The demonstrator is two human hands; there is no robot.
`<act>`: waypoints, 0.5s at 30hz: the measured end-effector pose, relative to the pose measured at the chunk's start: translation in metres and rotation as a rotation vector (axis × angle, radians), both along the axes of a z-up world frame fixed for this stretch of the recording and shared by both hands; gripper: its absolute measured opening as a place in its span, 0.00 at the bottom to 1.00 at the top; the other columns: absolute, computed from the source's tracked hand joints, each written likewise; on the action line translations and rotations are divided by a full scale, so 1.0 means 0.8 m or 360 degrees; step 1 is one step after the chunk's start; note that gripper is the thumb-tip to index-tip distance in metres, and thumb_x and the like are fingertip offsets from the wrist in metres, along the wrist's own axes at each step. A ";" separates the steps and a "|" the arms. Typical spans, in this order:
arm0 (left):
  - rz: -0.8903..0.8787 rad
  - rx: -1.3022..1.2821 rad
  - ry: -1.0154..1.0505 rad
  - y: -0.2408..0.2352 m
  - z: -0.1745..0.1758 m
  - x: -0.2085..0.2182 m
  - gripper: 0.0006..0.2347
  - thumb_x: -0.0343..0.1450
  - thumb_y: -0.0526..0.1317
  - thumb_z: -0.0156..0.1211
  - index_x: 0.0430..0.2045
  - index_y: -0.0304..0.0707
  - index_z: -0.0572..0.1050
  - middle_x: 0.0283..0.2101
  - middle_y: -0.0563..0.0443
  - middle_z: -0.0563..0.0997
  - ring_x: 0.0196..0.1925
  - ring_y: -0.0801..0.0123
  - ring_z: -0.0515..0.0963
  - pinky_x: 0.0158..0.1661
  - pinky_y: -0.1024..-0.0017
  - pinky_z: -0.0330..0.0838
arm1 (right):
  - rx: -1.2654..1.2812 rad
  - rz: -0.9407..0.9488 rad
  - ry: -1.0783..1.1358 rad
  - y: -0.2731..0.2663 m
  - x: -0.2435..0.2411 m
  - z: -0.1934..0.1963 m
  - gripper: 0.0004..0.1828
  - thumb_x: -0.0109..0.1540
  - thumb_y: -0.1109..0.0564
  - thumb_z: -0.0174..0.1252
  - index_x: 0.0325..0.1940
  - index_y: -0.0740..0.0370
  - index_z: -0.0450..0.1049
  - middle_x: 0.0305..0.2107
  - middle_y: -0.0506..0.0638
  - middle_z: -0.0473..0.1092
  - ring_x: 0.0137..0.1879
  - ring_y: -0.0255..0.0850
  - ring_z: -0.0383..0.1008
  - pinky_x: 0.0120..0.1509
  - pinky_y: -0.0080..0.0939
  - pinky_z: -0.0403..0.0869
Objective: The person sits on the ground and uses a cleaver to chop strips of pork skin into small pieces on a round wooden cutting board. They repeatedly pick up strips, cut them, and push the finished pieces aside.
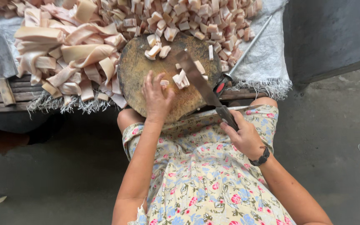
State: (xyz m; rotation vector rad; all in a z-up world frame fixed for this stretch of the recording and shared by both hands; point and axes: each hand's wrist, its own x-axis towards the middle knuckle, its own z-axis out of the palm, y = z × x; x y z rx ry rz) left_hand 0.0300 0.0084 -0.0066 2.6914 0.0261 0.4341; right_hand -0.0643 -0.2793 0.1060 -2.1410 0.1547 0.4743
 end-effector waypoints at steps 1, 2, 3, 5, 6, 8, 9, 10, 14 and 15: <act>0.0055 0.0006 0.0162 -0.005 0.001 0.002 0.36 0.68 0.53 0.69 0.70 0.54 0.56 0.75 0.34 0.51 0.76 0.35 0.51 0.70 0.37 0.47 | 0.0035 0.0019 -0.0199 0.001 0.006 0.004 0.24 0.63 0.53 0.60 0.63 0.56 0.66 0.28 0.53 0.77 0.27 0.42 0.78 0.33 0.40 0.74; 0.0102 0.0008 0.0317 -0.016 0.000 0.004 0.44 0.62 0.60 0.70 0.71 0.54 0.51 0.74 0.32 0.43 0.75 0.29 0.44 0.66 0.30 0.40 | 0.0066 0.0030 -0.0405 0.001 0.014 0.007 0.23 0.64 0.53 0.60 0.63 0.58 0.66 0.29 0.52 0.77 0.30 0.40 0.79 0.35 0.39 0.74; 0.0150 0.0011 0.0472 -0.031 -0.002 0.006 0.53 0.56 0.68 0.72 0.72 0.53 0.46 0.74 0.30 0.35 0.73 0.24 0.36 0.62 0.23 0.33 | 0.0096 0.0041 -0.0612 0.001 0.023 0.009 0.23 0.65 0.54 0.60 0.62 0.59 0.66 0.31 0.51 0.77 0.33 0.38 0.80 0.36 0.37 0.75; 0.0104 0.0001 0.0376 -0.065 -0.011 0.014 0.55 0.53 0.70 0.71 0.72 0.58 0.44 0.75 0.36 0.34 0.74 0.27 0.36 0.65 0.22 0.35 | 0.0139 0.0030 -0.0741 0.002 0.044 0.013 0.22 0.66 0.55 0.60 0.63 0.60 0.66 0.33 0.52 0.77 0.35 0.39 0.79 0.37 0.37 0.75; 0.0084 -0.0004 0.0328 -0.080 -0.016 0.022 0.56 0.51 0.70 0.70 0.72 0.61 0.43 0.76 0.38 0.33 0.75 0.28 0.36 0.66 0.22 0.36 | 0.0160 0.0028 -0.0806 0.002 0.056 0.014 0.22 0.66 0.56 0.60 0.63 0.60 0.67 0.34 0.53 0.77 0.35 0.39 0.79 0.38 0.37 0.75; 0.0010 -0.0081 0.0155 -0.109 -0.030 0.045 0.54 0.52 0.67 0.73 0.73 0.65 0.47 0.76 0.41 0.35 0.76 0.28 0.35 0.67 0.23 0.39 | 0.0132 -0.0058 -0.0800 0.004 0.085 0.015 0.21 0.66 0.55 0.60 0.63 0.60 0.67 0.33 0.52 0.77 0.33 0.39 0.78 0.38 0.37 0.75; -0.0025 -0.0118 0.0072 -0.122 -0.037 0.060 0.53 0.52 0.65 0.74 0.73 0.68 0.48 0.77 0.42 0.36 0.76 0.28 0.34 0.67 0.23 0.41 | 0.0119 -0.0099 -0.0793 0.004 0.100 0.016 0.21 0.67 0.55 0.60 0.62 0.60 0.67 0.32 0.52 0.77 0.32 0.39 0.77 0.37 0.38 0.74; -0.0044 -0.0146 0.0022 -0.131 -0.043 0.078 0.52 0.53 0.64 0.75 0.72 0.69 0.49 0.77 0.43 0.36 0.77 0.27 0.34 0.67 0.23 0.41 | 0.0094 -0.0125 -0.0843 0.006 0.114 0.017 0.21 0.66 0.56 0.61 0.62 0.60 0.67 0.33 0.52 0.77 0.32 0.38 0.77 0.37 0.38 0.74; -0.0042 -0.0135 -0.0113 -0.159 -0.061 0.165 0.48 0.55 0.61 0.75 0.71 0.76 0.50 0.78 0.45 0.35 0.77 0.25 0.31 0.65 0.20 0.43 | 0.0119 -0.0209 -0.0955 0.007 0.158 0.023 0.21 0.67 0.56 0.60 0.63 0.61 0.67 0.34 0.50 0.77 0.33 0.34 0.77 0.37 0.36 0.74; -0.0022 -0.0103 -0.0135 -0.164 -0.062 0.189 0.47 0.56 0.60 0.74 0.71 0.78 0.50 0.78 0.45 0.34 0.77 0.25 0.30 0.64 0.20 0.44 | 0.0155 -0.0225 -0.0965 0.006 0.166 0.025 0.21 0.67 0.56 0.60 0.63 0.60 0.67 0.34 0.49 0.78 0.33 0.33 0.77 0.37 0.36 0.74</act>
